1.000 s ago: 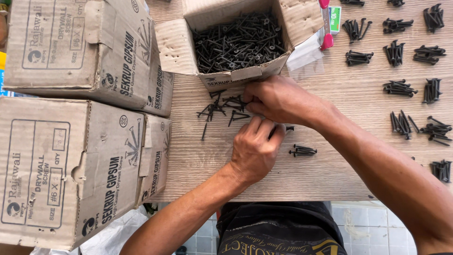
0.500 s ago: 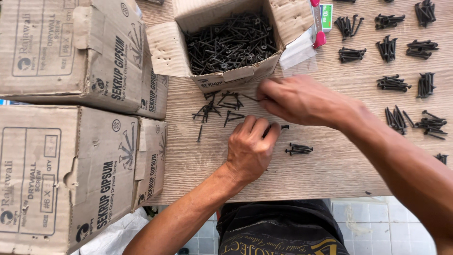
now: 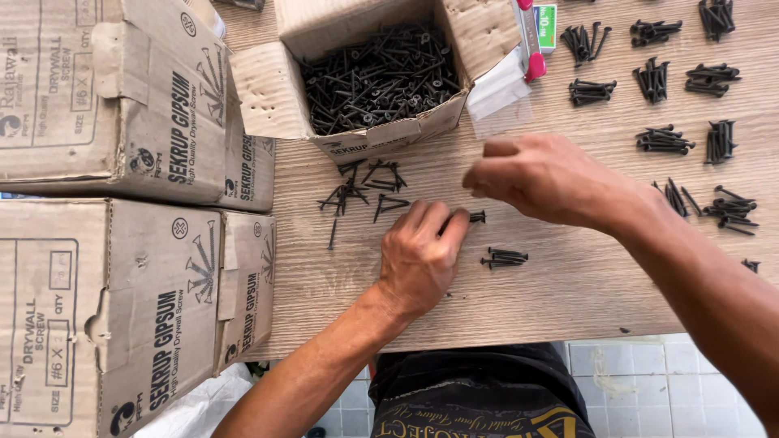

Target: The person sorts black drywall screws from a cardboard box onto a wooden table, arranging them into small piles. The hands pick up screws from the box and place them on the table, organizing them into groups.

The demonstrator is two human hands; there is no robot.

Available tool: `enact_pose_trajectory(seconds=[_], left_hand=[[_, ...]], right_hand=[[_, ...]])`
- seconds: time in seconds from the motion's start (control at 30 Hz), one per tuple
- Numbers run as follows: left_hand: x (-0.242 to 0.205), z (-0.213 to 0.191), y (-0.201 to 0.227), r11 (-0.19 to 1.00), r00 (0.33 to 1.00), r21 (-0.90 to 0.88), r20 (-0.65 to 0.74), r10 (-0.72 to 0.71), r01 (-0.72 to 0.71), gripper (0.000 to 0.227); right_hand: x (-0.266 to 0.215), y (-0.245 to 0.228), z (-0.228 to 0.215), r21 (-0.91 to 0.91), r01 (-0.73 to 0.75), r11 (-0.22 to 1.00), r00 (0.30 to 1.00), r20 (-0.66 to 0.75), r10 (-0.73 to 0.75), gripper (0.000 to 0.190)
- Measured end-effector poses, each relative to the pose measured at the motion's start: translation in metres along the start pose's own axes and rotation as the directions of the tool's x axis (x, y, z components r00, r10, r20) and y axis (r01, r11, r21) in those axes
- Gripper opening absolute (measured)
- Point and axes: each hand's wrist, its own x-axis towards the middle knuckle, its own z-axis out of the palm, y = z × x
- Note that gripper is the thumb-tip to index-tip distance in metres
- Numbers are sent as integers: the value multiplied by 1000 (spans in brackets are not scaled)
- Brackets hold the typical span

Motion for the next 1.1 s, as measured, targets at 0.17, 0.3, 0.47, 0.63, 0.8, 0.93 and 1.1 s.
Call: enact_pose_trajectory(seconds=[0.17,0.3,0.47,0.63,0.8,0.93,1.1], left_hand=[[-5,4,-1,1000,1000,18,-18,19,-18,10],[-8,6,-3,1000,999,-1,-36,7,-7,12],[-12,10,-5,1000,999,-21,-43,-7,6,10],[-16,13,-6,999,999,-35,-36,-16,14,8],[-11,8,-6,999,1000,-35,-28,-12,11,6],[-7,4,-6,998,999,-40,-4,-47,47,1],[2,-4,-5,979,990,-143,27,-141,144,20]], right_hand=[[43,-10,25,50,-57,997,992,-108,62,12],[69,-8,54,165,-180,970,980,-53,191,14],[78,-11,54,201,-353,914,936,86,342,22],[77,-10,58,158,-378,912,924,131,360,24],[60,-11,43,148,-338,929,940,106,325,26],[31,-16,3,-23,-267,964,946,186,266,21],[-2,-10,-11,-164,-194,967,923,303,236,12]])
